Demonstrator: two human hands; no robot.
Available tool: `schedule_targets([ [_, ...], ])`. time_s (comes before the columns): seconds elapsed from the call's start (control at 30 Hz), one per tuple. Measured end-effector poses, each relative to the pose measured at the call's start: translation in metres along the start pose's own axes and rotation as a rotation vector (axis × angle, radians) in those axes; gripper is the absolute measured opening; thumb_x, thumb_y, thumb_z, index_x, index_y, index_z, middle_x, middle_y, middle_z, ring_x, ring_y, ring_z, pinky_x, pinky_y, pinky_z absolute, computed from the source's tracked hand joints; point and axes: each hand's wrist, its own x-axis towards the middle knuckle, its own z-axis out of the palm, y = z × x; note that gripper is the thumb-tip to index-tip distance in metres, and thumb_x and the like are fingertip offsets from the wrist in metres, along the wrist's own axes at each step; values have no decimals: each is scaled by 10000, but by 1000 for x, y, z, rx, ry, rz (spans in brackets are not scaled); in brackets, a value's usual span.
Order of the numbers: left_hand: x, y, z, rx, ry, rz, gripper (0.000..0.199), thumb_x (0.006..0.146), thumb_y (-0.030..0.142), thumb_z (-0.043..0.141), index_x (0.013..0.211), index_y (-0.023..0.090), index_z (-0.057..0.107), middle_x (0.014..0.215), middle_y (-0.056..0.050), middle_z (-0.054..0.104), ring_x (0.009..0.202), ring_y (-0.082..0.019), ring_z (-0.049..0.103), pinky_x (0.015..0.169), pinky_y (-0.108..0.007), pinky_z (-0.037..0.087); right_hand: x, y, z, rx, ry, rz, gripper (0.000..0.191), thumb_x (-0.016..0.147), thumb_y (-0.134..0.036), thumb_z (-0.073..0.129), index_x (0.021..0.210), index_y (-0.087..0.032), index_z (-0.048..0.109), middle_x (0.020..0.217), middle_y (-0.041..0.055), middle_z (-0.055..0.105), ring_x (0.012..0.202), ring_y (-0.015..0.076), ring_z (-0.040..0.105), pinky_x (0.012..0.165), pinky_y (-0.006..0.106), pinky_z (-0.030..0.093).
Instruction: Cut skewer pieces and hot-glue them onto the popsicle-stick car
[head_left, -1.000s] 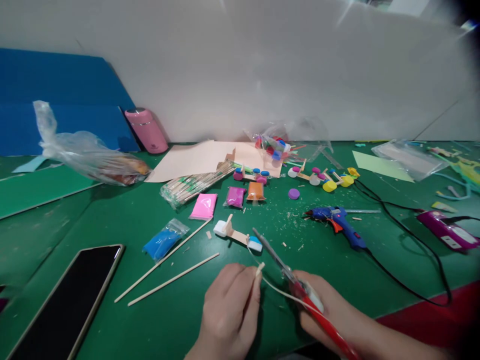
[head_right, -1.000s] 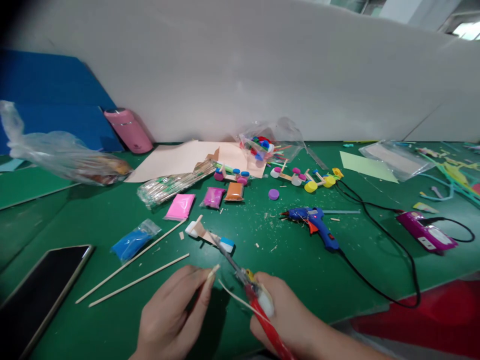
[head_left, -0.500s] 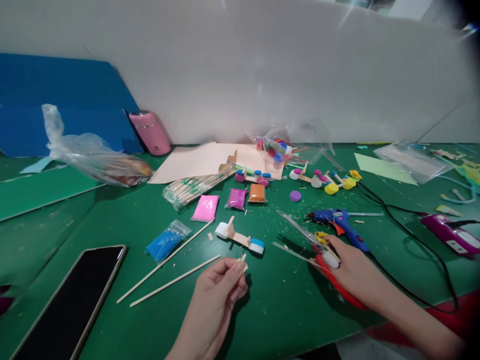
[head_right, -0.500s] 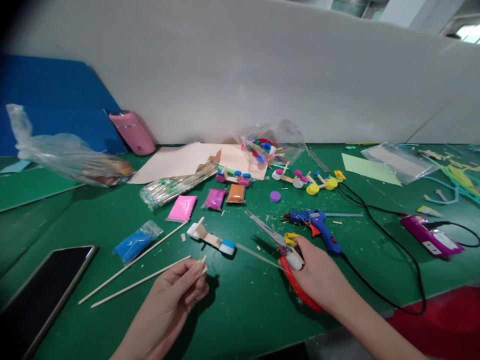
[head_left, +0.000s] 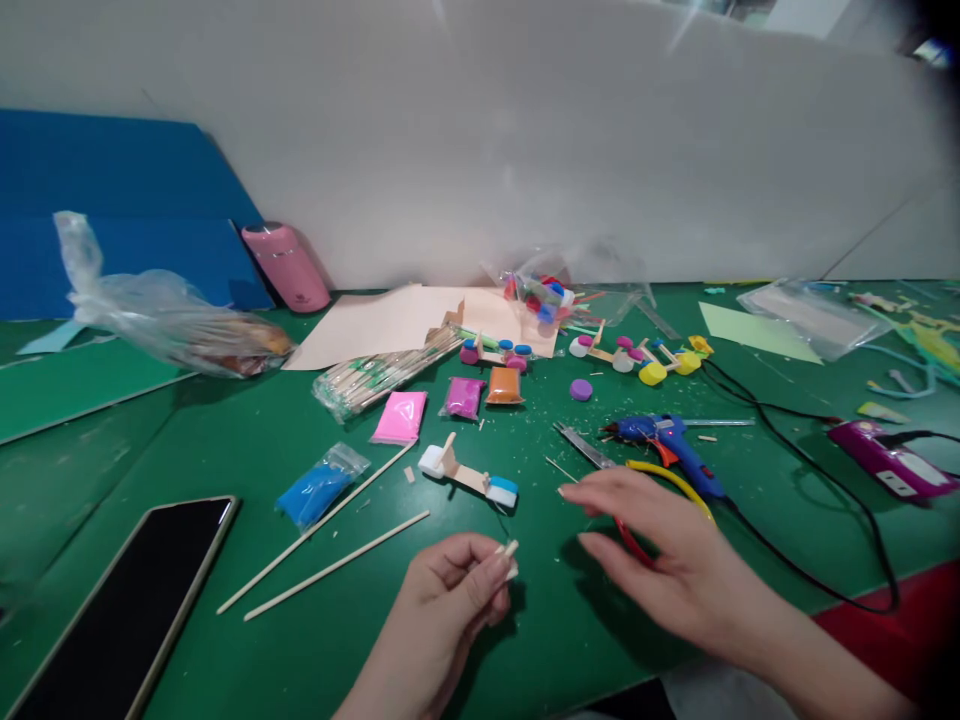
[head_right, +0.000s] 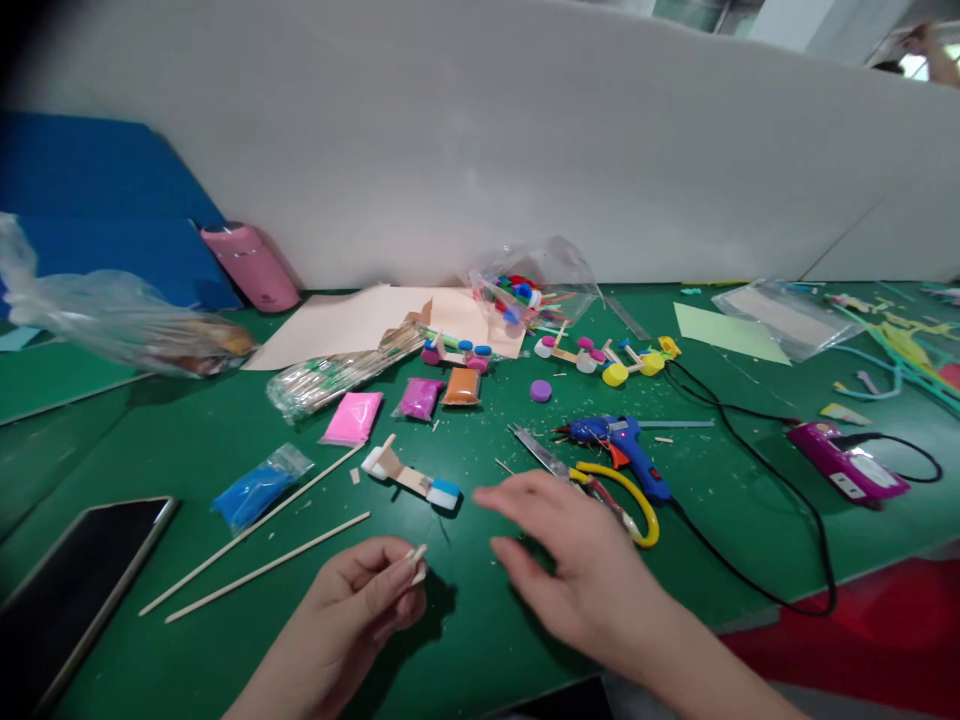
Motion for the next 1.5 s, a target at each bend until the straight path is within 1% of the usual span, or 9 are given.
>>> schedule_targets([
  [0.1, -2, -3, 3, -152, -106, -60, 213, 697, 252, 648, 563, 119, 549, 442, 38, 456, 430, -42, 336, 459, -181, 244, 19, -19, 14, 186, -121, -114, 362, 785, -116, 489, 1122, -240, 530, 1129, 54, 492, 1034, 151, 479, 873, 262, 400],
  [0.27, -2, -6, 3, -280, -150, -66, 205, 732, 223, 613, 569, 115, 554, 432, 48, 429, 405, -31, 260, 455, -187, 228, 30, -25, 25, 326, -183, -107, 178, 802, -125, 489, 850, -218, 633, 1064, 44, 522, 1002, 159, 492, 845, 273, 403],
  [0.43, 0, -2, 9, -295, -97, -36, 204, 701, 219, 642, 546, 128, 545, 419, 53, 418, 416, -41, 308, 456, -184, 242, 29, -16, 29, 409, 16, 28, 149, 824, -169, 467, 799, -204, 610, 933, 43, 594, 884, 160, 553, 785, 280, 427],
  [0.6, 2, -3, 10, -85, 109, 5, 172, 650, 255, 683, 590, 126, 587, 480, 30, 491, 475, -56, 398, 471, -173, 272, 26, 9, 22, 388, 322, 285, 150, 829, -291, 478, 829, -201, 599, 898, 39, 615, 823, 169, 571, 727, 269, 438],
  [0.73, 7, -7, 8, 81, 232, 56, 187, 651, 304, 673, 663, 121, 632, 519, 17, 522, 481, -61, 401, 463, -177, 285, 17, 29, 17, 229, 338, 450, 282, 873, -349, 357, 734, -194, 548, 642, 6, 571, 567, 147, 536, 524, 245, 415],
  [0.83, 9, -8, 9, 56, 250, 72, 181, 657, 296, 667, 672, 118, 638, 524, 19, 523, 477, -56, 394, 465, -176, 295, 14, 32, 21, -34, 353, 380, 179, 834, -312, 426, 858, -189, 554, 819, 61, 570, 733, 206, 544, 632, 309, 426],
  [0.9, 10, -7, 11, 0, 239, 69, 168, 657, 281, 670, 668, 117, 636, 524, 20, 526, 471, -52, 393, 474, -175, 307, 13, 25, 27, -75, 391, 301, 280, 799, -268, 476, 1066, -190, 507, 1035, 106, 508, 914, 248, 502, 763, 366, 410],
  [1.2, 18, -10, 16, -227, 129, 24, 122, 677, 221, 660, 705, 104, 641, 574, 1, 546, 493, -49, 405, 511, -177, 335, 19, -18, 61, 689, 91, 296, 150, 800, -292, 523, 887, -192, 595, 756, 6, 545, 665, 124, 537, 606, 230, 447],
  [1.5, 15, -8, 16, -247, 34, 20, 133, 740, 219, 594, 732, 97, 646, 618, -22, 558, 531, -65, 428, 523, -185, 338, 26, -15, 63, 758, 112, 333, 151, 795, -286, 528, 791, -161, 614, 719, 4, 549, 626, 110, 526, 554, 217, 412],
])
